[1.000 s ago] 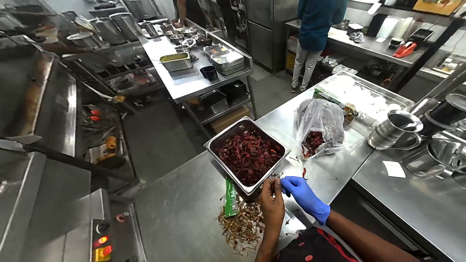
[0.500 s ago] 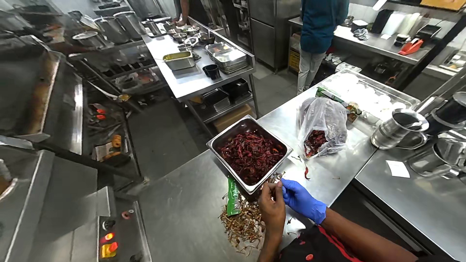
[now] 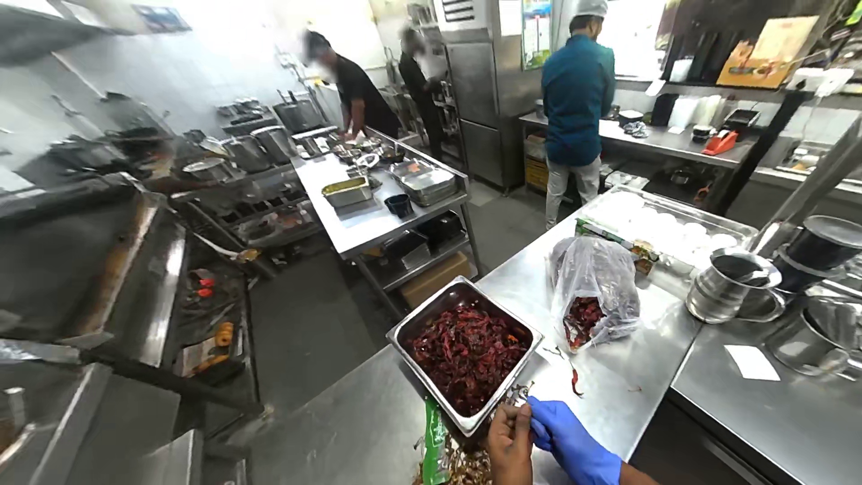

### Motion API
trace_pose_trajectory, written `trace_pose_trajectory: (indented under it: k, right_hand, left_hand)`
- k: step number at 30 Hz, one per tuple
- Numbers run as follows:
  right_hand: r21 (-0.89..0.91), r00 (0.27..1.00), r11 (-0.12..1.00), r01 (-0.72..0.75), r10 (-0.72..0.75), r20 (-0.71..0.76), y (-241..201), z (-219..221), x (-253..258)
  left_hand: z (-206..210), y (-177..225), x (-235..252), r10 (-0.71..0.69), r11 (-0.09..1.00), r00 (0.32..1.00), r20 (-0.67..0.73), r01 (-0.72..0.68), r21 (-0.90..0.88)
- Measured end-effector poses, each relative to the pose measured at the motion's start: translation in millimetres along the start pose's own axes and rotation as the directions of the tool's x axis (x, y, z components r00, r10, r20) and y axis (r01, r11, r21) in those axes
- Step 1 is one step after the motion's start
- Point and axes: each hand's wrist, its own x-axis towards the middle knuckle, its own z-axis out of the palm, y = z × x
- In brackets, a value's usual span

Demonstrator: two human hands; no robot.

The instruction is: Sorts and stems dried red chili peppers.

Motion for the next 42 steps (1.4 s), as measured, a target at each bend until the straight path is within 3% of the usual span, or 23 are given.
trace_pose_trajectory:
  k: [3,6,9,10,11,13,15,17,19,20,24,26,27,30,34,38,40,42]
  right_hand:
    - [-0.265,0.942,0.935,0.235,-0.287,-0.176,9,10,4]
    - [-0.599,0.838,0.723,0.345,-0.525,-0.151,-18,29,-3]
    - [-0.651,0.687,0.457,0.606,-0.713,0.139,-45,39,4]
    - [-0.608,0.654,0.409,0.681,-0.713,0.253,-47,34,10]
    - [-0.568,0.652,0.408,0.715,-0.683,0.330,-52,31,18]
    - [-0.581,0.724,0.461,0.671,-0.574,0.382,-54,17,22]
    - [-0.727,0.847,0.454,0.515,-0.401,0.349,-39,-7,15]
    - [-0.903,0.960,0.330,0.276,-0.141,0.242,-18,-31,9]
    - [-0.975,0.985,0.188,0.122,0.101,0.142,0,-47,2]
    - [-0.984,0.982,0.151,0.098,0.143,0.120,8,-50,-2]
    - [-0.995,0.991,0.054,0.088,0.093,0.092,20,-47,-13]
    - [-0.999,0.999,0.001,0.037,-0.021,0.037,18,-51,-13]
    - [-1.000,0.995,-0.013,-0.006,-0.099,-0.005,14,-57,-11]
    - [-0.979,0.944,0.004,-0.202,-0.266,-0.196,-1,-80,-5]
    - [-0.907,0.861,0.024,-0.420,-0.304,-0.407,-12,-108,12]
    - [-0.862,0.868,-0.123,-0.492,-0.151,-0.474,-14,-107,40]
    - [-0.898,0.877,0.003,-0.441,-0.211,-0.431,-9,-100,38]
    - [-0.891,0.891,0.306,-0.334,-0.205,-0.404,-6,-96,32]
  left_hand:
    - [12,3,0,-0.104,0.981,0.992,-0.074,0.090,-0.172]
    - [24,12,-5,-0.326,0.914,0.935,-0.143,0.273,-0.302]
    - [21,-9,-21,-0.619,0.706,0.782,-0.066,0.518,-0.482]
    - [20,-20,-29,-0.614,0.712,0.788,-0.055,0.522,-0.470]
    - [15,-22,-29,-0.528,0.783,0.849,-0.031,0.472,-0.406]
    - [-1,-11,-15,-0.238,0.962,0.971,0.013,0.237,-0.138]
    - [-17,13,12,0.005,0.973,1.000,0.029,-0.012,0.232]
    - [-35,37,41,0.076,0.822,0.997,0.027,-0.078,0.564]
    - [-47,61,65,0.039,0.668,0.997,0.073,-0.080,0.740]
    - [-51,74,74,0.030,0.620,0.992,0.120,-0.113,0.776]
    - [-58,100,109,0.135,0.386,0.917,0.376,-0.398,0.832]
    - [-67,97,120,0.163,0.229,0.897,0.411,-0.439,0.869]
    - [-71,94,123,0.194,0.209,0.896,0.400,-0.436,0.875]
    - [-69,82,107,0.323,0.361,0.896,0.305,-0.415,0.835]
    - [-45,49,69,0.268,0.567,0.909,0.320,-0.417,0.710]
    - [-19,3,48,0.151,0.667,0.903,0.403,-0.394,0.632]
    - [-10,-16,41,0.136,0.712,0.903,0.409,-0.376,0.594]
    - [-5,-26,34,0.093,0.762,0.924,0.372,-0.306,0.571]
